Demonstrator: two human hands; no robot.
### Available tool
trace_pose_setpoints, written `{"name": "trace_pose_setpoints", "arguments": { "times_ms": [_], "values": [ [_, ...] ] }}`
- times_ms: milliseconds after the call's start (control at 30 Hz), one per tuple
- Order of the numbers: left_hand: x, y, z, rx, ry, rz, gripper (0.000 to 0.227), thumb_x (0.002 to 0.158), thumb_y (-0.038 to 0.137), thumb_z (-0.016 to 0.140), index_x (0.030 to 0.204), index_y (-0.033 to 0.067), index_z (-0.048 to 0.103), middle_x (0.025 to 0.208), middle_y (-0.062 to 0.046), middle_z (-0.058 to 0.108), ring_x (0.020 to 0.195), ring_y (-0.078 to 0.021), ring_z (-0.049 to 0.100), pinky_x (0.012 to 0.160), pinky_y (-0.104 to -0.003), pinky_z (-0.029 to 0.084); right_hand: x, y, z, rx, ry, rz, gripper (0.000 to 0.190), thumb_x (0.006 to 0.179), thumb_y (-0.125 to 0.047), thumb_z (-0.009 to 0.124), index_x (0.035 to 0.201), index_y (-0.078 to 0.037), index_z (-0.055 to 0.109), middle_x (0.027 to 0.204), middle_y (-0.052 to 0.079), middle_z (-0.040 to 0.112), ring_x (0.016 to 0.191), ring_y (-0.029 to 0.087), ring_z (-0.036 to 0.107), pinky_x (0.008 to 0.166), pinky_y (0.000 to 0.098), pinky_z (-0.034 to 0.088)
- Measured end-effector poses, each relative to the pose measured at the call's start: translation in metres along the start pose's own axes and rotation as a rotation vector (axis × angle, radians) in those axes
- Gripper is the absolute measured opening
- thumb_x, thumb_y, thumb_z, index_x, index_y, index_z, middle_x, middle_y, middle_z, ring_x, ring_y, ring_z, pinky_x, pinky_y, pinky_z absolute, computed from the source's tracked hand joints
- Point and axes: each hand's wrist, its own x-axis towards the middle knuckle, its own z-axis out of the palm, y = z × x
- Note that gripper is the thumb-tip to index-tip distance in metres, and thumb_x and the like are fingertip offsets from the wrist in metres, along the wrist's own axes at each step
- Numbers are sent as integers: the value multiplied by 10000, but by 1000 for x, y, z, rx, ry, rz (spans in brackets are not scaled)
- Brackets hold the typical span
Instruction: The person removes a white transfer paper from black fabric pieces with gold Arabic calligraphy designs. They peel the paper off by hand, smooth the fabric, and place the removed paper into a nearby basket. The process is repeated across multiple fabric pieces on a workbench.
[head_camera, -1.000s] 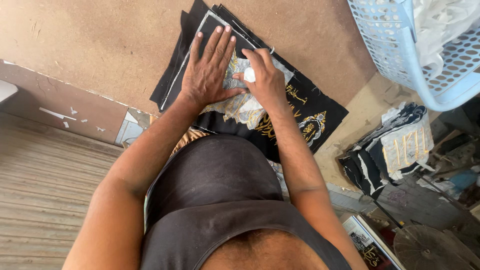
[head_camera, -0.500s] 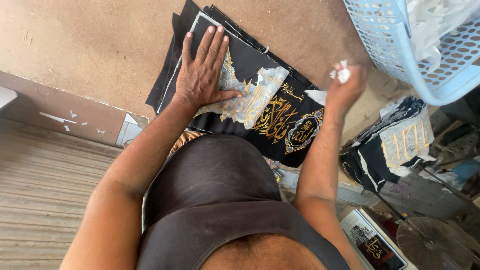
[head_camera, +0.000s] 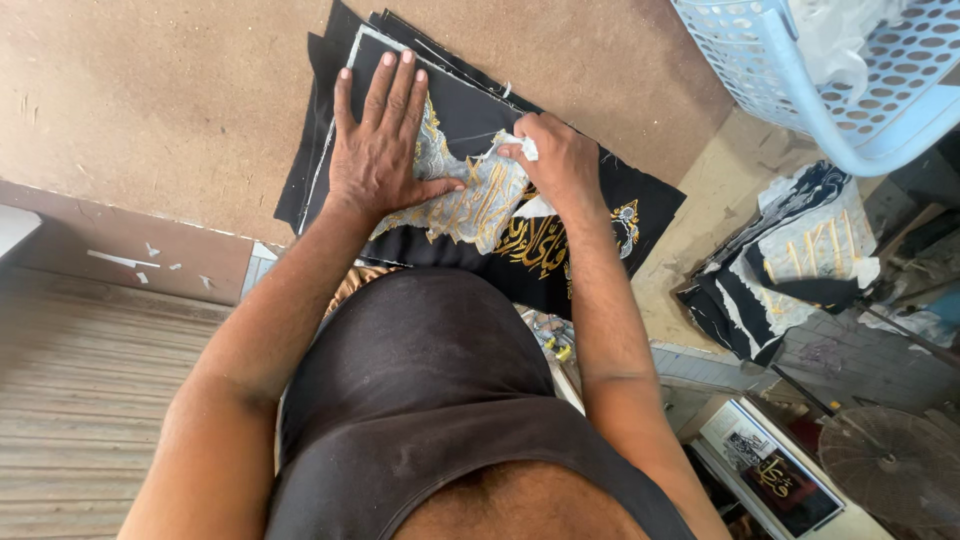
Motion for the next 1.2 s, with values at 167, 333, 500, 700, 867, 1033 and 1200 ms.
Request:
{"name": "trace_pose_setpoints", "arguments": {
  "times_ms": [167, 333, 500, 700, 867, 1033, 1200],
  "values": [
    [-1, -1, -5, 26, 9, 13, 1433, 707, 1072, 370, 1658, 1, 341, 1742, -168, 217, 1617, -277, 133, 1267, -637, 6, -21, 58, -10, -68, 15, 44, 251, 965, -318, 800, 938, -110, 663, 923, 52, 723, 756, 233, 721, 646, 399, 553],
    [-1, -3, -6, 19, -1, 16, 1441, 695, 1074, 382, 1649, -6, 348, 1735, -175, 227, 1612, -291, 140, 1254, -647, 5, -57, 106, -62, -346, 236, 398, 262, 947, -265, 848, 912, -90, 657, 944, 96, 705, 836, 241, 695, 748, 407, 549],
    [1, 0, -4, -30, -6, 13, 1466, 667, 1075, 390, 1640, -20, 333, 1733, -192, 209, 1610, -301, 119, 1253, -651, 1, -54, 41, -39, 89, 342, 112, 277, 932, -217, 878, 1001, -95, 640, 968, 70, 723, 869, 212, 725, 765, 351, 578],
    [0, -1, -4, -10, -14, 17, 1481, 691, 1077, 399, 1666, -34, 320, 1752, -187, 196, 1627, -298, 97, 1259, -651, -13, -10, -28, -3, -19, -115, -151, 348, 868, -198, 846, 1158, -112, 674, 852, 89, 687, 710, 284, 708, 577, 416, 555],
    [-4, -2, -3, -82, -22, -2, 1466, 694, 1072, 396, 1661, -28, 317, 1760, -182, 186, 1632, -298, 100, 1272, -650, -13, -18, 10, -7, -115, -147, -152, 210, 832, -70, 765, 1003, -79, 644, 947, 103, 702, 861, 297, 724, 725, 416, 568],
    [-2, -3, -3, -26, 0, 0, 1455, 661, 1067, 399, 1652, 3, 332, 1739, -167, 192, 1615, -283, 111, 1264, -643, -3, -73, 80, -75, -333, -166, 395, 102, 931, -60, 718, 1030, -86, 728, 967, 185, 713, 873, 381, 696, 765, 500, 527],
    [-3, -3, -6, -12, -22, 29, 1504, 632, 1080, 437, 1651, -21, 339, 1741, -198, 182, 1618, -312, 105, 1254, -659, 2, -99, 89, -83, -277, 233, 270, 220, 915, -67, 823, 954, -28, 609, 942, 202, 693, 853, 378, 686, 732, 483, 524]
  ]
}}
